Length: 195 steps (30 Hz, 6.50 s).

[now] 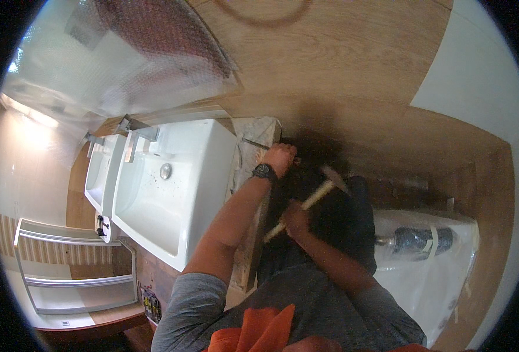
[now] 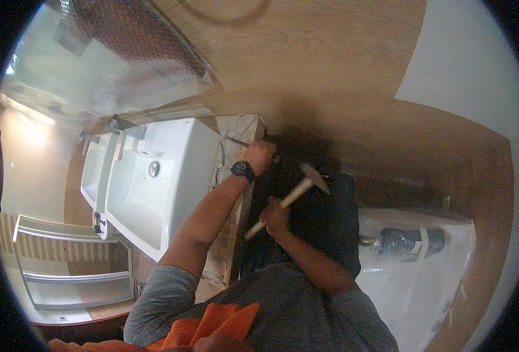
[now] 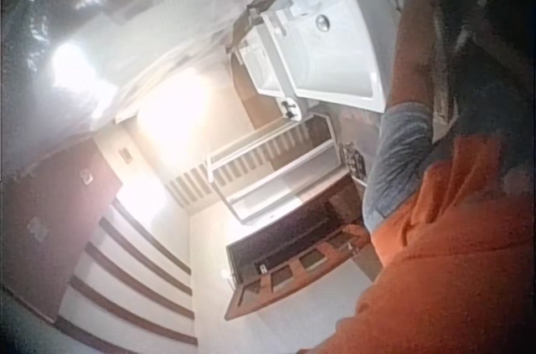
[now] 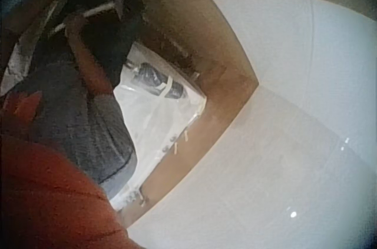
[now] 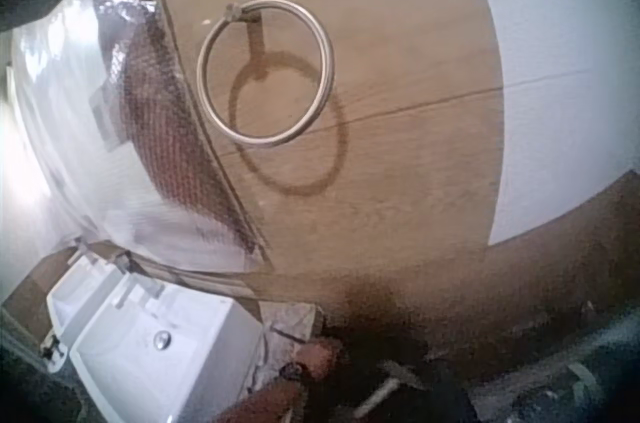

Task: The person positions a white ceramic sink onto a wooden countertop, then uses a hammer and chisel to adjust the countertop edge around the sink. The person repeatedly taps the chisel and checks the sink fit, then lifts and repositions the sink to align it with the countertop.

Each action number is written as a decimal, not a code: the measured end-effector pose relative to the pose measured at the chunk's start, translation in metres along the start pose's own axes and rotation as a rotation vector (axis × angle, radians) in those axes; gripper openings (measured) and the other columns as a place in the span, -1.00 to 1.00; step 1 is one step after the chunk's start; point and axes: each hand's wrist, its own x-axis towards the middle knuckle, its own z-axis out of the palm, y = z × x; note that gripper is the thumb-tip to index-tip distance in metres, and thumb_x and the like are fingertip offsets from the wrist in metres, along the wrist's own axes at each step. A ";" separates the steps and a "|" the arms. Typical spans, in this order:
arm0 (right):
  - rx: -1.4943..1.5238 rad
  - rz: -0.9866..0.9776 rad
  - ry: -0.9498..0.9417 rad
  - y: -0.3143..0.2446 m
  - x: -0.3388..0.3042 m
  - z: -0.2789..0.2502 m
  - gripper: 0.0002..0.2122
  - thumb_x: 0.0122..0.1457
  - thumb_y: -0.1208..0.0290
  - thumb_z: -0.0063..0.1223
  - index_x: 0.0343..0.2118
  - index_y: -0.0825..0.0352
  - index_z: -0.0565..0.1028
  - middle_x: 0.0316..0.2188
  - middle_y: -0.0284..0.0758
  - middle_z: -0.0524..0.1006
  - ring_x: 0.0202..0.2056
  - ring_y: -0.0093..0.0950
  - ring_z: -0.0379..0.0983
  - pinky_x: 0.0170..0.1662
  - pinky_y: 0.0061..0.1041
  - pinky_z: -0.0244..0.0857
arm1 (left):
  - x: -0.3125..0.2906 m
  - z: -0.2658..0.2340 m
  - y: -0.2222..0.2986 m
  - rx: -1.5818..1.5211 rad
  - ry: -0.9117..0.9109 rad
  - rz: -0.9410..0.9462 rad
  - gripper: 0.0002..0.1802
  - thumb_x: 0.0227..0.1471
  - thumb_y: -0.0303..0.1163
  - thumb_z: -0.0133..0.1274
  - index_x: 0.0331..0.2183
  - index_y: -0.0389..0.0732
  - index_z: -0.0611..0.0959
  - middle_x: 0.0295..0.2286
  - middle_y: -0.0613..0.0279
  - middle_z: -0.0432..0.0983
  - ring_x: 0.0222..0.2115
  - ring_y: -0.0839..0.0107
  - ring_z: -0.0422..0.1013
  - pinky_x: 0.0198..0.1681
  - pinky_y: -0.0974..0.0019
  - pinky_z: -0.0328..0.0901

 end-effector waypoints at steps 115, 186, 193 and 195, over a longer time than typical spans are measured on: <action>-0.132 -0.004 0.249 -0.038 -0.001 0.010 -0.87 0.21 0.41 0.09 -0.47 0.24 0.45 -0.75 -0.44 0.29 -0.80 -0.50 0.19 -0.70 -0.42 0.16 | 0.007 -0.003 -0.011 0.024 -0.088 -0.049 -0.82 0.07 -0.43 -0.02 -0.26 -0.27 0.57 -0.28 -0.08 0.54 -0.20 -0.03 0.49 -0.10 0.02 0.40; -0.141 0.053 0.071 -0.004 0.025 -0.018 -0.76 0.31 0.24 -0.03 -0.27 0.34 0.49 -0.70 -0.37 0.36 -0.78 -0.42 0.24 -0.71 -0.32 0.17 | 0.006 -0.004 -0.009 0.028 -0.110 -0.060 -0.79 0.02 -0.47 -0.04 -0.26 -0.25 0.60 -0.32 -0.06 0.57 -0.22 -0.04 0.51 -0.10 -0.01 0.41; -0.020 0.072 0.038 0.000 0.028 -0.033 -0.83 0.29 0.29 0.03 -0.30 0.31 0.48 -0.69 -0.36 0.38 -0.75 -0.40 0.31 -0.71 -0.37 0.17 | 0.006 0.002 -0.013 0.032 -0.100 -0.064 -0.79 0.00 -0.47 -0.02 -0.27 -0.26 0.61 -0.33 -0.07 0.57 -0.22 -0.05 0.50 -0.08 -0.03 0.39; -0.242 -0.241 0.022 0.012 0.041 -0.045 -0.86 0.26 0.34 0.08 -0.30 0.31 0.47 -0.69 -0.36 0.36 -0.75 -0.42 0.30 -0.71 -0.37 0.17 | 0.014 -0.002 -0.007 0.050 -0.147 -0.070 -0.79 0.00 -0.46 -0.02 -0.27 -0.26 0.61 -0.33 -0.07 0.57 -0.21 -0.04 0.50 -0.08 -0.03 0.39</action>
